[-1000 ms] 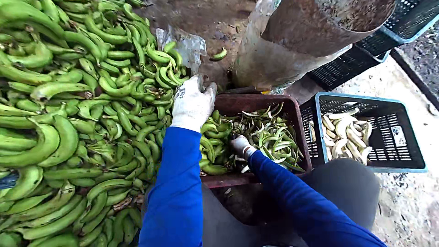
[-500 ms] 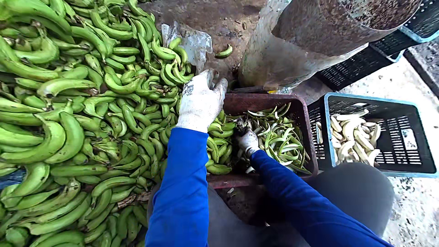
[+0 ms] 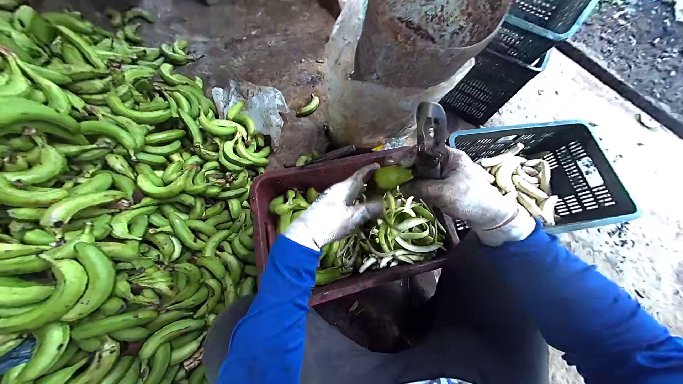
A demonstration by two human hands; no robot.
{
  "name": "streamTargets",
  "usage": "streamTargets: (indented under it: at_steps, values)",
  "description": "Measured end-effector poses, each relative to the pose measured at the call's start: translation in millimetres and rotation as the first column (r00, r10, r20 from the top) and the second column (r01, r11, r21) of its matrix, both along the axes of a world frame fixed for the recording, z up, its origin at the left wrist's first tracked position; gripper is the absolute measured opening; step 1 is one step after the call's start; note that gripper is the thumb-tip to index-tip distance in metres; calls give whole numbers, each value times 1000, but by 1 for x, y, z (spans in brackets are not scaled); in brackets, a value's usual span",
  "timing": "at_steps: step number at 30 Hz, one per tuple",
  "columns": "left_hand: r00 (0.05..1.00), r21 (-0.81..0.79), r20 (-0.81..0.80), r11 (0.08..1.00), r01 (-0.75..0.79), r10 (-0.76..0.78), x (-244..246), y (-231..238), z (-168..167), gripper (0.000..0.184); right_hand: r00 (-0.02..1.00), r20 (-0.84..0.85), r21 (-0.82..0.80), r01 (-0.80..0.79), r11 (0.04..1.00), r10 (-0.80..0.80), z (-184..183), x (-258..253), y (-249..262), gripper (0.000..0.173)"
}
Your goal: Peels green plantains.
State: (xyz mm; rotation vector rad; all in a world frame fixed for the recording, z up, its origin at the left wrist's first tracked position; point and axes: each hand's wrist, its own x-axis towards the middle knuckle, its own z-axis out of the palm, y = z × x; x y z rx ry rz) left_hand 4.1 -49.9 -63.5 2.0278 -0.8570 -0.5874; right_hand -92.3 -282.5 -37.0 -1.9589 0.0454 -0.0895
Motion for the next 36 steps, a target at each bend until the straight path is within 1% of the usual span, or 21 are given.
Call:
streamTargets:
  at_steps: [1, 2, 3, 4, 6, 8, 9, 11, 13, 16, 20, 22, 23, 24, 25, 27, 29, 30, 33, 34, 36]
  values:
    - [999, -24, -43, 1000, 7, -8, -3, -6, -2, 68, 999, 23, 99, -28, 995, 26, -2, -5, -3, 36]
    - [997, -41, -80, 999, -22, 18, -6, -11, -5, 65, 999, 28, 191, -35, 981, 30, -7, -7, -4, 39]
    - [992, -52, -114, 996, -69, 62, -9, -14, -8, 60, 1000, 9, 247, 7, 969, -9, -13, -7, -5, 40]
    - [984, -49, -129, 990, -133, 126, -11, -17, -12, 54, 996, -34, 240, 90, 967, -84, -20, -5, -7, 39]
    - [950, -60, -115, 953, -298, 290, -8, -17, -19, 49, 965, -115, 118, 248, 962, -235, -31, 1, -18, 42]
    - [896, -182, -126, 878, -443, 426, -4, -15, -24, 52, 949, -108, 88, 307, 948, -297, -34, 2, -27, 38]
    - [880, -255, -128, 842, -476, 458, -2, -14, -24, 58, 951, -96, 110, 302, 947, -293, -34, 2, -28, 35]
    - [870, -400, -133, 777, -486, 475, -3, -16, -19, 65, 967, -106, 152, 244, 958, -230, -35, 2, -22, 33]
    - [874, -481, -93, 747, -459, 477, -9, -23, -13, 65, 982, -146, 122, 141, 983, -123, -39, -2, -9, 36]
    - [886, -523, -32, 748, -410, 463, -20, -31, -14, 61, 986, -162, 70, 38, 997, -26, -52, -4, 6, 37]
    - [893, -555, 11, 746, -368, 449, -28, -35, -20, 58, 992, -126, 67, 28, 997, -19, -59, 1, 15, 35]
    - [869, -595, -62, 681, -427, 490, -30, -38, -22, 57, 982, -189, 64, 0, 998, 12, -67, 2, 19, 35]
    - [855, -622, -155, 624, -473, 494, -31, -37, -22, 57, 963, -263, 41, -42, 998, 51, -77, 1, 20, 37]
    - [841, -652, -281, 551, -521, 463, -29, -36, -18, 57, 938, -337, 1, -85, 996, 80, -89, 1, 21, 39]
    - [827, -665, -381, 499, -556, 414, -24, -32, -12, 53, 926, -367, -50, -117, 992, 91, -96, 2, 21, 40]
    - [782, -645, -531, 443, -623, 326, -14, -21, -1, 36, 958, -281, -113, -88, 990, 53, -94, 2, 19, 43]
    - [721, -603, -653, 418, -679, 230, -11, -10, -1, 31, 989, -149, -150, -41, 988, 18, -82, 4, 17, 52]
    - [681, -572, -700, 400, -716, 217, -10, -7, -5, 29, 997, -79, -170, -27, 985, 14, -78, 4, 18, 54]
    - [561, -451, -774, 367, -814, 293, -11, -12, -14, 30, 986, 139, -251, -54, 966, 92, -70, -3, 26, 50]
    - [548, -431, -773, 368, -824, 320, -12, -16, -13, 32, 968, 209, -288, -74, 955, 138, -68, -6, 30, 49]
    - [556, -414, -766, 414, -811, 322, -14, -21, -12, 40, 940, 261, -363, -114, 925, 218, -70, -10, 39, 48]
